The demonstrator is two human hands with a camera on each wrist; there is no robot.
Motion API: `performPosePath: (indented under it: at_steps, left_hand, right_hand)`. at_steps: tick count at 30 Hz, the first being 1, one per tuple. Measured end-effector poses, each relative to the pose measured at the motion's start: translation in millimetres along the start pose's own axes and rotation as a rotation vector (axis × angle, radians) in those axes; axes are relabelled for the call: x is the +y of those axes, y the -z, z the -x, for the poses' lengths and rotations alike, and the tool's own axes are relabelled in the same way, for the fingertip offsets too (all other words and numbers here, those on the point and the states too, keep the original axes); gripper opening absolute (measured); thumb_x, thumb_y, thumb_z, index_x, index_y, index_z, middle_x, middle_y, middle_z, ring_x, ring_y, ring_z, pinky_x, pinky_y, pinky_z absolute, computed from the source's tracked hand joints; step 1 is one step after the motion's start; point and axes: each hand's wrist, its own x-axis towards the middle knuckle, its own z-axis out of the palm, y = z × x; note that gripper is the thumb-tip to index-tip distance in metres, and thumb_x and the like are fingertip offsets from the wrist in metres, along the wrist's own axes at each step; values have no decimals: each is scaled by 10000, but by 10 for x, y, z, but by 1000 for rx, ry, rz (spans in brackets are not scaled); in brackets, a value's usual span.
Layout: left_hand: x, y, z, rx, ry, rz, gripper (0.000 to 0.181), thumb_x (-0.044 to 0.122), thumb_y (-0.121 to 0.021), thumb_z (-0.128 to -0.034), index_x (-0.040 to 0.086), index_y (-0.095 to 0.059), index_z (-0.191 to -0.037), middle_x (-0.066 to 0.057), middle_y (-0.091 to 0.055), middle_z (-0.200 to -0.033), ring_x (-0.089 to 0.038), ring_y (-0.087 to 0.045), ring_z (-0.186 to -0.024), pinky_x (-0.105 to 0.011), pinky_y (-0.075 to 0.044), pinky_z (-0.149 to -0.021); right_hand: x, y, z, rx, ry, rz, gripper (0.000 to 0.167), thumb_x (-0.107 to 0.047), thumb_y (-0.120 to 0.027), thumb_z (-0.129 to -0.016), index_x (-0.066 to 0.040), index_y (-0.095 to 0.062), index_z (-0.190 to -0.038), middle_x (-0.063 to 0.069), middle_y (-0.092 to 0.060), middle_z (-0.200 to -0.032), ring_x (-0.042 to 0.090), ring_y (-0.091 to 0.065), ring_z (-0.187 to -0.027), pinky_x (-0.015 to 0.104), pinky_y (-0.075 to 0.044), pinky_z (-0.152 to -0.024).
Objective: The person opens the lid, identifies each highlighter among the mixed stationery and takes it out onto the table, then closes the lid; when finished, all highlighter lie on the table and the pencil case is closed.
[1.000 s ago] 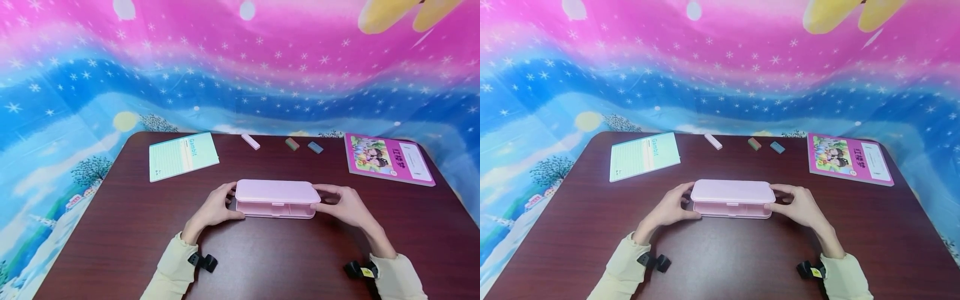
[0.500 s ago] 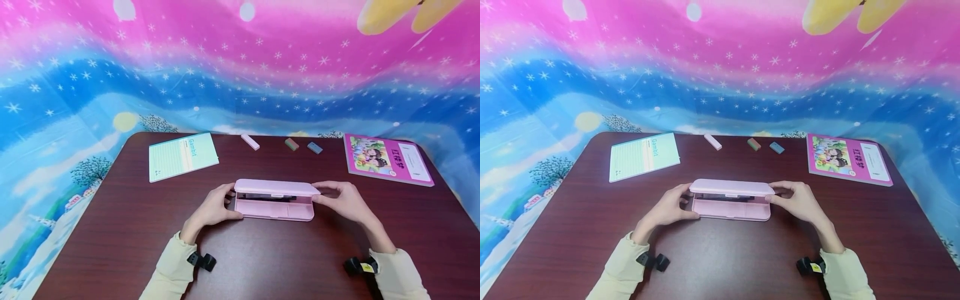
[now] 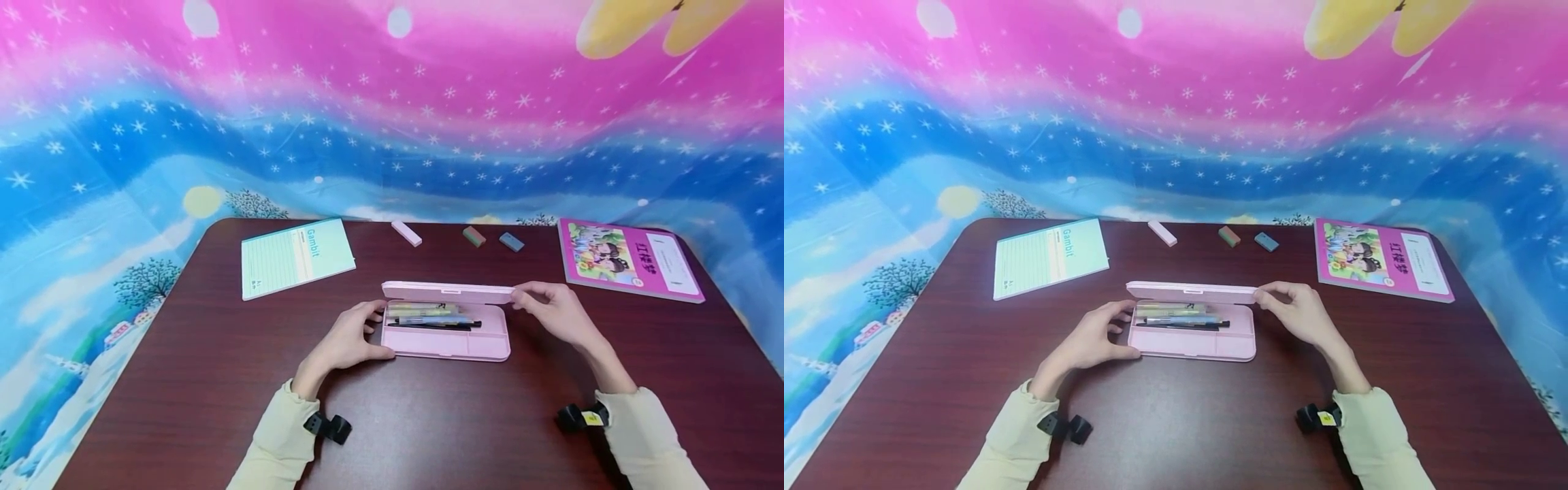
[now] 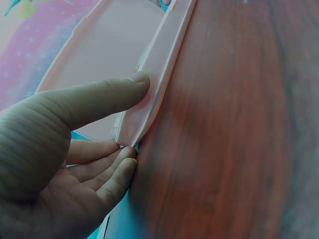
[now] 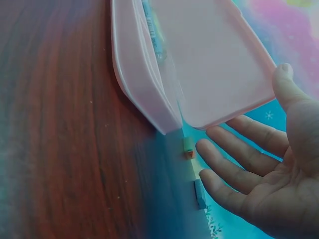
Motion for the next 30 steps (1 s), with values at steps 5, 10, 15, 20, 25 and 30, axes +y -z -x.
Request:
performPosePath:
  at_steps: [5,10,15,20,25,30]
  left_hand:
    - [1,0,18,-1,4,-1,807,227,-872,-678,10,-480,-1349,-123,-570,-1214,-220,-593,-1000,-341,-516,-842]
    - [0,2,18,3,-4,6,795,218,-873,-678,13,-486,-1341,-116,-571,-1209,-217,-584,-1010,-335,-514,-839]
    - [-4,1,14,4,-10,3,799,224,-875,-677,18,-486,-1344,-110,-573,-1203,-214,-581,-1015,-336,-514,-840]
    - [0,-1,5,3,-21,8,786,215,-871,-678,26,-489,-1338,-108,-573,-1189,-215,-579,-1018,-336,-516,-842]
    - [-9,-7,1,-4,-19,9,793,210,-870,-680,17,-482,-1344,-115,-564,-1212,-217,-579,-1026,-324,-517,-839]
    - [-19,-4,1,-5,-15,10,797,209,-871,-679,22,-480,-1348,-108,-563,-1214,-211,-578,-1026,-319,-515,-837]
  right_hand:
    - [12,17,-58,-45,-14,-85,271,-150,-531,-992,75,-641,-1096,214,-688,-966,191,-684,-855,233,-537,-738]
    - [31,32,-124,-64,-30,-117,306,-170,-522,-998,89,-629,-1123,226,-682,-966,219,-684,-860,299,-551,-749]
    - [63,20,-188,-61,-55,-126,350,-219,-513,-1004,86,-619,-1138,222,-680,-948,207,-684,-845,308,-552,-745]
    - [128,-26,-234,-39,-65,-121,315,-186,-556,-981,77,-614,-1145,220,-677,-954,160,-671,-805,275,-544,-708]
    - [199,-108,-276,-6,-57,-98,254,-128,-594,-955,68,-619,-1115,205,-676,-939,162,-649,-753,266,-537,-667]
    - [221,-172,-315,31,-83,-90,245,-119,-604,-947,70,-606,-1102,209,-675,-922,173,-648,-724,260,-539,-651]
